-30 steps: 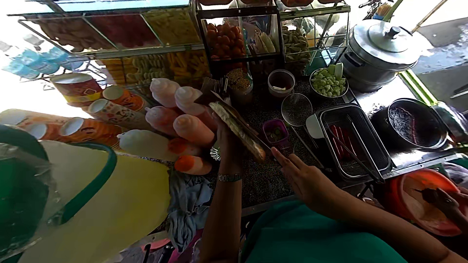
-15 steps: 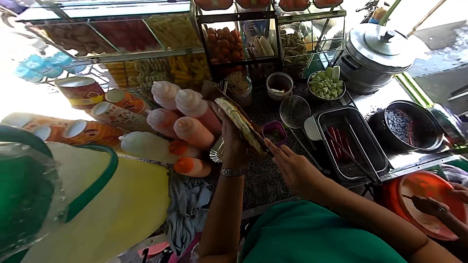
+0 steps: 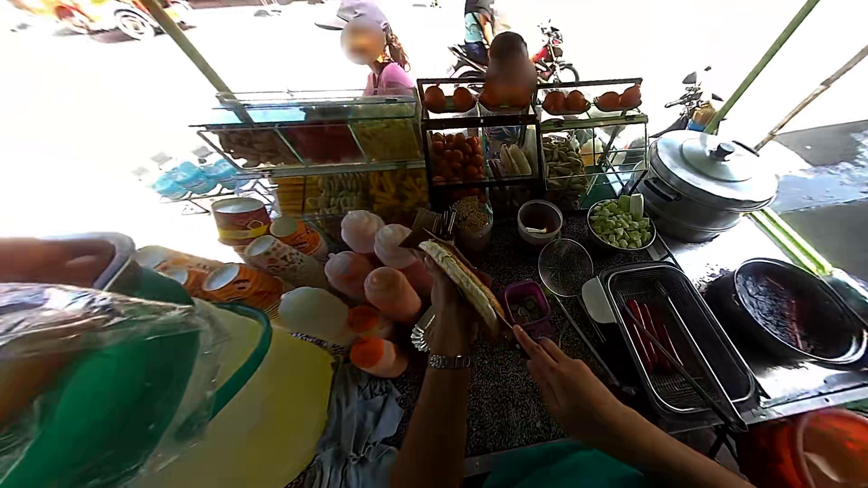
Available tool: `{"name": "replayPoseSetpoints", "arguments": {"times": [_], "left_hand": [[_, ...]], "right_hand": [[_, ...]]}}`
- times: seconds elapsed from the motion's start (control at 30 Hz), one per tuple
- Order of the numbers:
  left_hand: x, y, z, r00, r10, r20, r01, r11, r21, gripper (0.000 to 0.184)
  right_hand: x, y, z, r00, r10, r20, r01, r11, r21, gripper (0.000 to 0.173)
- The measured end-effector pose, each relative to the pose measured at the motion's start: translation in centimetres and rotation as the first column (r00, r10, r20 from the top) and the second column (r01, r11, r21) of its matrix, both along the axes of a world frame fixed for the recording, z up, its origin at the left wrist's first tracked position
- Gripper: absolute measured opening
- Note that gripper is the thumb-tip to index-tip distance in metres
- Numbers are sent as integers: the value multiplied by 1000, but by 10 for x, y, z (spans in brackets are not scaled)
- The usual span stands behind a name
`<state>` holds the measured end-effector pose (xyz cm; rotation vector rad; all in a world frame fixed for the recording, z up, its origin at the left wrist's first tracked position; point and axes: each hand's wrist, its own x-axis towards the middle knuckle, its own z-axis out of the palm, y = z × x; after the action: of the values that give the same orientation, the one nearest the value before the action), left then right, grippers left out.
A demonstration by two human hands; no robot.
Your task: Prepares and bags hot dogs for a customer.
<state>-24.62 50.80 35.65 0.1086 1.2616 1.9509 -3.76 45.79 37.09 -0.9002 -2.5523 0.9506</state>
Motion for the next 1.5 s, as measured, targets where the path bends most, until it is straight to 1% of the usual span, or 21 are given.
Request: {"name": "replayPoseSetpoints", "arguments": {"times": [0.13,0.27,0.3,0.4,0.5,0.53,0.6,0.67,0.7,0.77,0.83,0.87,0.93,0.97,1.07,1.13,1.17,1.27,1.3,1.4,1.5], "left_hand": [[6,5,-7,999,-39,20,39,999,27,65],[-4,8,-2,999,-2,48,-1,998,62,60],[-4,8,-5,999,9,35,-11,998,59,60],[6,3,-6,996,-38,-78,43,997,70,66],[29,-13,23,971,-202,-125,221,962,160,70],[27,-19,32,946,-255,-200,296,930,218,71],[7,-26,49,906,-186,-381,300,916,265,81],[-16,-23,61,920,-121,-373,257,905,339,94],[-24,-22,65,923,-155,-353,294,875,384,92],[-23,-20,68,918,-168,-358,306,875,374,71],[-12,-20,64,916,-149,-374,273,911,308,66],[-7,-20,59,919,-152,-364,271,914,301,66],[3,-22,52,944,-176,-281,262,914,310,67],[7,-23,50,955,-179,-236,246,924,294,71],[24,-26,36,964,-168,-208,222,936,272,84],[31,-32,22,946,-217,-241,277,928,249,109],[34,-33,19,944,-235,-232,286,934,216,109],[30,-30,18,968,-207,-140,227,964,142,77],[27,-28,19,976,-182,-118,194,976,103,73],[19,-31,13,978,-168,-128,173,984,32,74],[17,-39,5,965,-237,-114,249,962,113,66]], "right_hand": [[-14,9,2,997,-5,77,12,996,-85,52],[-2,-11,-37,992,-58,-108,72,989,133,51],[2,-12,-43,991,-58,-123,71,991,111,51],[4,2,-42,991,-63,-120,29,964,-262,60],[7,13,-39,948,-85,-306,-116,804,-583,68],[10,14,-38,924,-87,-373,-178,765,-619,67],[15,13,-35,893,-68,-446,-263,724,-637,64],[20,10,-31,896,-33,-442,-300,689,-660,62],[20,10,-29,898,-14,-441,-319,671,-670,62],[19,10,-25,893,-16,-449,-334,646,-686,62],[16,10,-18,898,-52,-437,-280,699,-658,62],[14,9,-16,906,-58,-419,-224,774,-592,60],[10,8,-12,935,-58,-349,-76,931,-356,57],[8,8,-9,952,-61,-301,-20,966,-259,57],[3,7,-1,984,-93,-155,83,994,-73,57],[1,9,0,991,-112,-69,112,994,-4,56],[-1,11,0,994,-112,-20,112,994,11,56],[-6,13,-1,991,-91,94,91,996,4,60],[-6,12,-3,989,-81,125,83,996,-13,61],[1,9,-11,979,-36,202,56,994,-95,61],[10,25,-13,994,37,106,5,930,-369,62]]}}
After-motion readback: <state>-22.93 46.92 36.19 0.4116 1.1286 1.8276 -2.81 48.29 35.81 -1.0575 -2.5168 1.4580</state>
